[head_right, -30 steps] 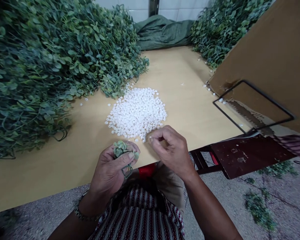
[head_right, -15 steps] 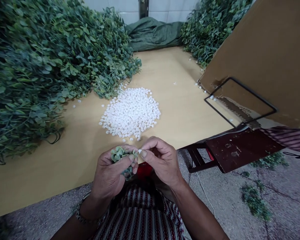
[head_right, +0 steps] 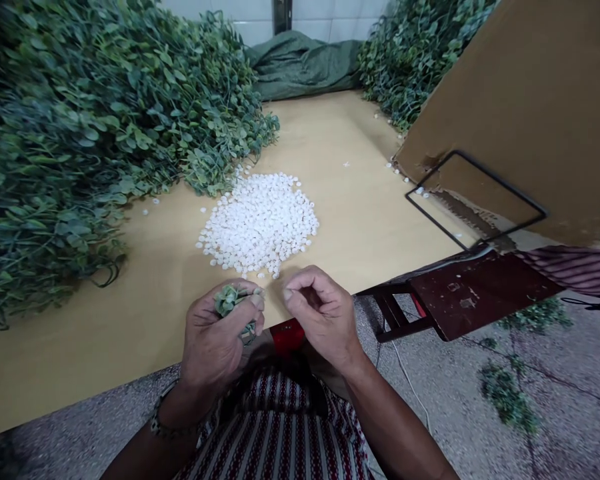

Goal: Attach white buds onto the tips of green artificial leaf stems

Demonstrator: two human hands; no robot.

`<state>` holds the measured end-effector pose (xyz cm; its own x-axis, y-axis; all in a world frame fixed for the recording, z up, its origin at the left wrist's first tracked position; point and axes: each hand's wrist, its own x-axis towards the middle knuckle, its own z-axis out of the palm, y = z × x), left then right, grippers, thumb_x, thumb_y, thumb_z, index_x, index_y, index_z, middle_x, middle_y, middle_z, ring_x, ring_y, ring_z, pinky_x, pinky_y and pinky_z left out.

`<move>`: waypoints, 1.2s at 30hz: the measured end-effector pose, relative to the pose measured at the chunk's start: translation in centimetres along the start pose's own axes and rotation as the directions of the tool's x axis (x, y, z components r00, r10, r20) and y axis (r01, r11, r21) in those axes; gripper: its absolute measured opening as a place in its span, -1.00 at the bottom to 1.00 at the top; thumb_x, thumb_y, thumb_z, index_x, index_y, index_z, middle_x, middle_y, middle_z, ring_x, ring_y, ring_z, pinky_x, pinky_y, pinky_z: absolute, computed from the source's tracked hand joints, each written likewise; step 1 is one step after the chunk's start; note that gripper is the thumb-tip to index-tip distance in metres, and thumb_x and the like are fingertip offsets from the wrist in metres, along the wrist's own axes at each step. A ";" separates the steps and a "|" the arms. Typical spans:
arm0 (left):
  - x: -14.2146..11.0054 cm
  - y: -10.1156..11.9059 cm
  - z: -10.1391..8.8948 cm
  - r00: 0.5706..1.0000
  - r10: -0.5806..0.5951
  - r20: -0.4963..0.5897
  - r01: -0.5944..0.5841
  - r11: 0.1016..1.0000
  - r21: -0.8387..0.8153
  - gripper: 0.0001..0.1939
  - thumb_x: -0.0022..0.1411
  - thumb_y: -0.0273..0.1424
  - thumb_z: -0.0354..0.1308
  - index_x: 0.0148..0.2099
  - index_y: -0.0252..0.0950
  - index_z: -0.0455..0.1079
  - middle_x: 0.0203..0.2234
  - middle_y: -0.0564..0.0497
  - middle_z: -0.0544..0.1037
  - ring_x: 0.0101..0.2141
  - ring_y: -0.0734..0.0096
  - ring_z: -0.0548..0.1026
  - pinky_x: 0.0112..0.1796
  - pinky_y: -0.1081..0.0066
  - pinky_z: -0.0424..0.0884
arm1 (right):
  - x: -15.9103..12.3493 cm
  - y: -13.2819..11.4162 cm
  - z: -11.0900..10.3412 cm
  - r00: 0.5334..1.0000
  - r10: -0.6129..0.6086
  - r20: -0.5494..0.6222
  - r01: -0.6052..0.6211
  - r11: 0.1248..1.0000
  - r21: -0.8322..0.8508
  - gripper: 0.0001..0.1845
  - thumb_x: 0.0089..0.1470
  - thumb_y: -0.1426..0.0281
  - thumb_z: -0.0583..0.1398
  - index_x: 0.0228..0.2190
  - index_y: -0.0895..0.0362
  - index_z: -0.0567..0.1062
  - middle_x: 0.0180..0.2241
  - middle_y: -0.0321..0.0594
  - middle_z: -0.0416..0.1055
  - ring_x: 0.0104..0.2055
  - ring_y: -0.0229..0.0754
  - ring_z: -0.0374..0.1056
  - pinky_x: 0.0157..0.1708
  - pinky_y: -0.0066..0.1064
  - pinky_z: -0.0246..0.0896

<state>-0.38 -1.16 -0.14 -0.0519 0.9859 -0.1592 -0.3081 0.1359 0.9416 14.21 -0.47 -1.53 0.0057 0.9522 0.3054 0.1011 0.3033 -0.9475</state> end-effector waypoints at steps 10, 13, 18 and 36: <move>0.2 0.9 -1.1 0.955 0.127 -0.268 -0.181 0.965 -0.187 -0.92 0.02 -0.46 0.31 -0.46 -0.32 0.47 -0.59 0.07 0.50 -0.64 0.51 0.42 -0.61 0.46 0.43 | 0.8 -0.1 0.1 0.922 -0.289 0.259 0.373 0.843 -0.387 -0.88 0.15 0.61 0.14 -0.33 0.18 0.44 -0.41 -0.18 0.44 -0.31 -0.22 0.37 -0.31 -0.38 0.32; 0.0 1.0 -1.6 0.925 0.197 -0.325 -0.278 0.934 -0.225 -0.94 0.02 -0.47 0.30 -0.46 -0.33 0.47 -0.58 0.05 0.50 -0.64 0.50 0.40 -0.68 0.48 0.38 | 1.1 -0.4 0.9 0.876 -0.340 0.343 0.464 0.788 -0.404 -0.89 0.16 0.60 0.14 -0.32 0.22 0.46 -0.41 -0.14 0.47 -0.33 -0.21 0.38 -0.32 -0.38 0.34; -0.4 1.2 -2.7 0.908 0.220 -0.356 -0.303 0.932 -0.197 -0.95 0.03 -0.48 0.28 -0.44 -0.33 0.47 -0.58 0.05 0.48 -0.67 0.51 0.39 -0.71 0.50 0.33 | 1.9 -1.0 2.5 0.784 -0.355 0.510 0.583 0.703 -0.408 -0.85 0.18 0.60 0.11 -0.29 0.28 0.49 -0.38 -0.07 0.47 -0.30 -0.16 0.38 -0.30 -0.36 0.35; -0.6 1.0 -3.3 0.957 0.152 -0.247 -0.191 0.971 -0.144 -0.87 0.04 -0.38 0.33 -0.40 -0.32 0.46 -0.60 0.09 0.46 -0.66 0.55 0.38 -0.64 0.52 0.32 | 1.1 -0.4 3.8 0.751 -0.290 0.594 0.637 0.556 -0.534 -0.79 0.19 0.62 0.03 -0.41 0.17 0.38 -0.42 -0.13 0.35 -0.36 -0.13 0.23 -0.38 -0.30 0.24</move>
<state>-3.75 -1.98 -0.06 -0.3311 0.9400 -0.0829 -0.4258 -0.0704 0.9021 10.40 0.58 -1.22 -0.6157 0.6484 0.4477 0.5913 0.7558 -0.2815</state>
